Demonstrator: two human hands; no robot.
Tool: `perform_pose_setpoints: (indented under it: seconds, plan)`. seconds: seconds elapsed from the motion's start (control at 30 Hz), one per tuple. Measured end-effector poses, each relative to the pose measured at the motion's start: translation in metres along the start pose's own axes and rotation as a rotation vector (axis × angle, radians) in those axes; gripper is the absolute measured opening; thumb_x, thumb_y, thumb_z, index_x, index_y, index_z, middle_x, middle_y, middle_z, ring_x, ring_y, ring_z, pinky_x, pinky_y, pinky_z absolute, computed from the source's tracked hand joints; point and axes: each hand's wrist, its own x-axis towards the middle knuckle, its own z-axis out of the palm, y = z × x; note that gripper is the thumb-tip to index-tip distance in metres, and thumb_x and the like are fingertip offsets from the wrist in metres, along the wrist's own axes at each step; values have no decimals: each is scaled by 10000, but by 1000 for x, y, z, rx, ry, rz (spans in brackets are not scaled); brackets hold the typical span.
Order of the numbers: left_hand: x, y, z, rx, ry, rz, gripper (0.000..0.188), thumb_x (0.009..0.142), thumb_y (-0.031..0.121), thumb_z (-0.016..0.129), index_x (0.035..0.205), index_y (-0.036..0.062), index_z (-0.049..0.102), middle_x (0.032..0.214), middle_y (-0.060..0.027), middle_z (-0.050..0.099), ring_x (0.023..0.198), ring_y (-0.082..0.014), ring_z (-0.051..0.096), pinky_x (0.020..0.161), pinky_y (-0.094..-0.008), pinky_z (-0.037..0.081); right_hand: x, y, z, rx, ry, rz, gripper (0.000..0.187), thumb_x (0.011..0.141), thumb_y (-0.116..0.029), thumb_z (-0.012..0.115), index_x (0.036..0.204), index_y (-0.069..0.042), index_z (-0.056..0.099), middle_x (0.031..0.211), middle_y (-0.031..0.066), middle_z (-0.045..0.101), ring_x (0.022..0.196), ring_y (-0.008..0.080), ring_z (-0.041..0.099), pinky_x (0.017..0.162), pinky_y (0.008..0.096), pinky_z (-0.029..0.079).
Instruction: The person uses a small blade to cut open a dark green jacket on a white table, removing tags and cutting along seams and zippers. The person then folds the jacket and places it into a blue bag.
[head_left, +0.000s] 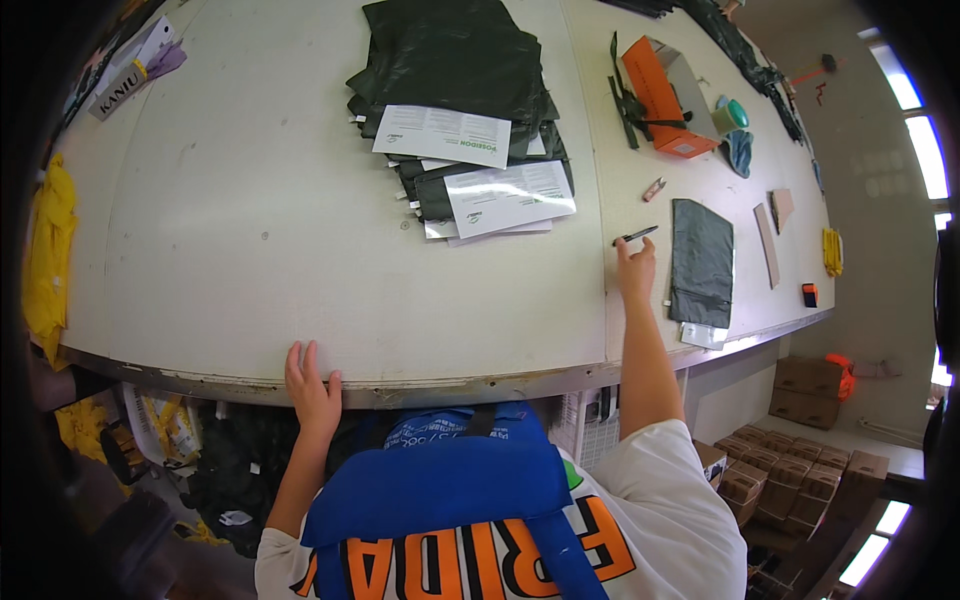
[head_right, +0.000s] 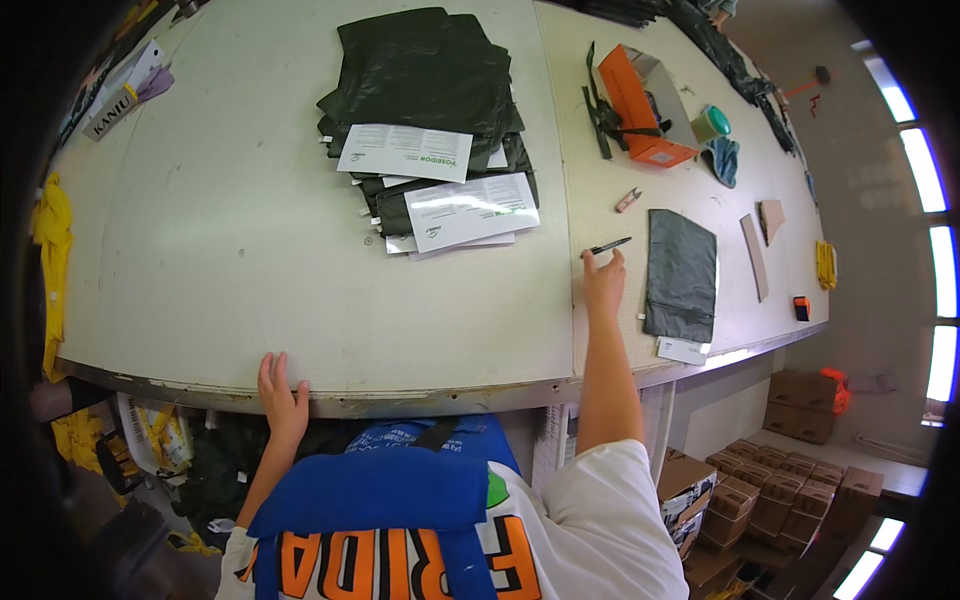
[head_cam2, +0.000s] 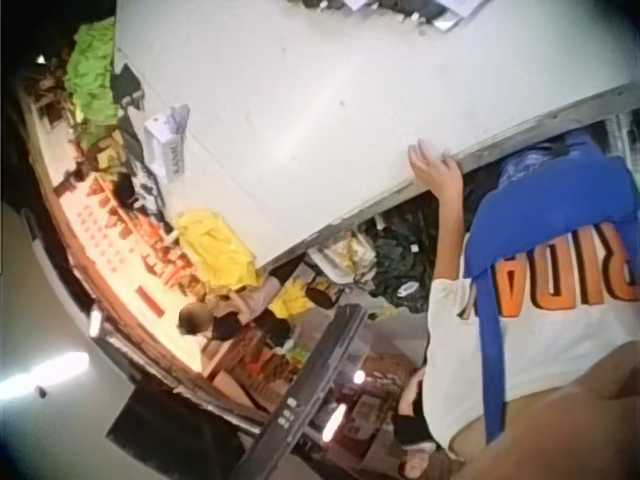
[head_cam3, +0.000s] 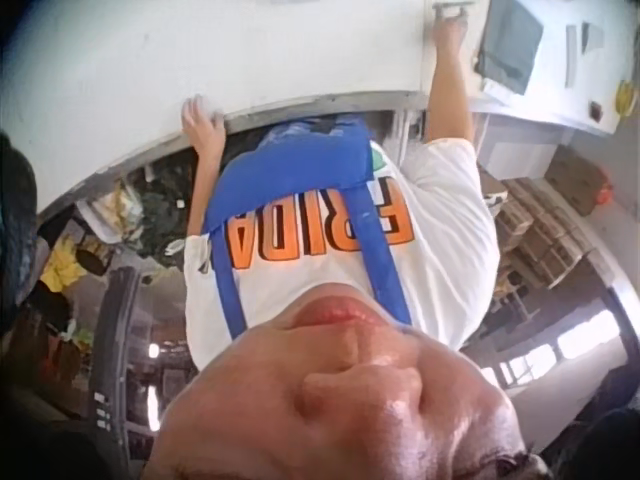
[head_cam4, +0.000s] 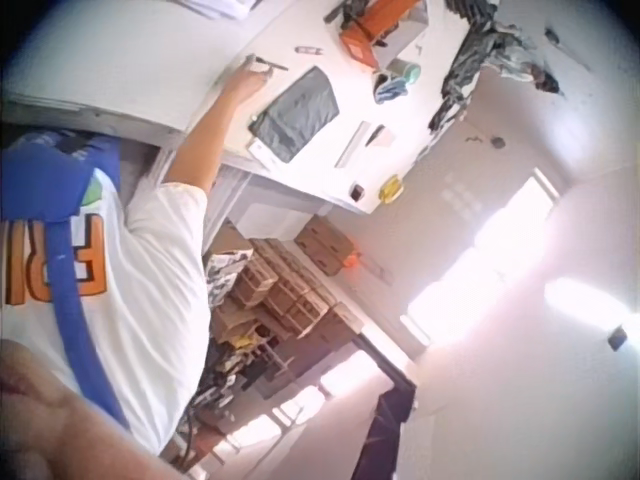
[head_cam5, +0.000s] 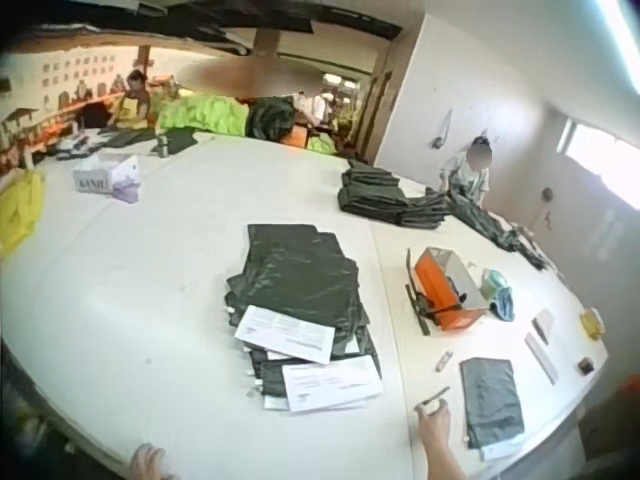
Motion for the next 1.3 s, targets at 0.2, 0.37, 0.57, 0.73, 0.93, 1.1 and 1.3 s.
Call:
perform_pose_setpoints:
  seconds: [0.2,0.37,0.57,0.73,0.93,1.1,1.3]
  plan:
    - [2,3,4,2,72,-19,551,823,123,596,1329,29,401,1422,-179,302,1291,-394,300,1066,-490,251,30,-59,-4,-115,-235,80,384,777,-265,631,1109,-90,552,960,219,596,972,365,579,835,442,464]
    - [-4,3,8,142,160,-52,524,816,126,564,1308,20,420,1412,-179,336,1313,-378,292,1080,-488,227,58,-26,-4,157,107,-159,146,785,-131,600,906,-50,595,867,178,584,831,339,568,746,429,459]
    - [-6,5,20,274,236,-50,528,795,172,529,1291,20,429,1391,-186,368,1281,-393,335,1074,-489,246,234,-40,-73,389,391,-211,139,799,-116,625,906,-30,596,837,144,629,802,311,609,738,381,476]
    - [-4,10,21,288,220,-55,533,791,188,510,1288,14,424,1393,-205,361,1276,-401,336,1072,-491,248,321,-41,-49,-155,162,-314,240,815,-156,553,1017,-58,637,957,150,667,922,320,631,798,391,481]
    - [-3,12,22,293,234,-11,535,802,202,505,1296,17,416,1395,-209,360,1281,-401,332,1071,-501,242,309,-40,-31,44,-41,-220,389,811,-126,510,1193,-67,559,1120,162,630,1058,323,589,911,372,443]
    - [-10,11,14,288,188,-81,543,796,207,525,1294,17,421,1391,-203,367,1279,-398,336,1065,-500,248,246,-25,-25,178,218,-368,392,807,-73,520,1197,-33,513,1146,182,584,1049,332,573,894,368,441]
    - [-7,6,20,191,320,-122,524,680,171,661,1181,70,548,1315,-160,456,1199,-356,426,1002,-478,338,-15,-120,-13,485,-322,-429,437,775,58,474,1199,-42,516,1185,76,524,932,181,509,738,271,427]
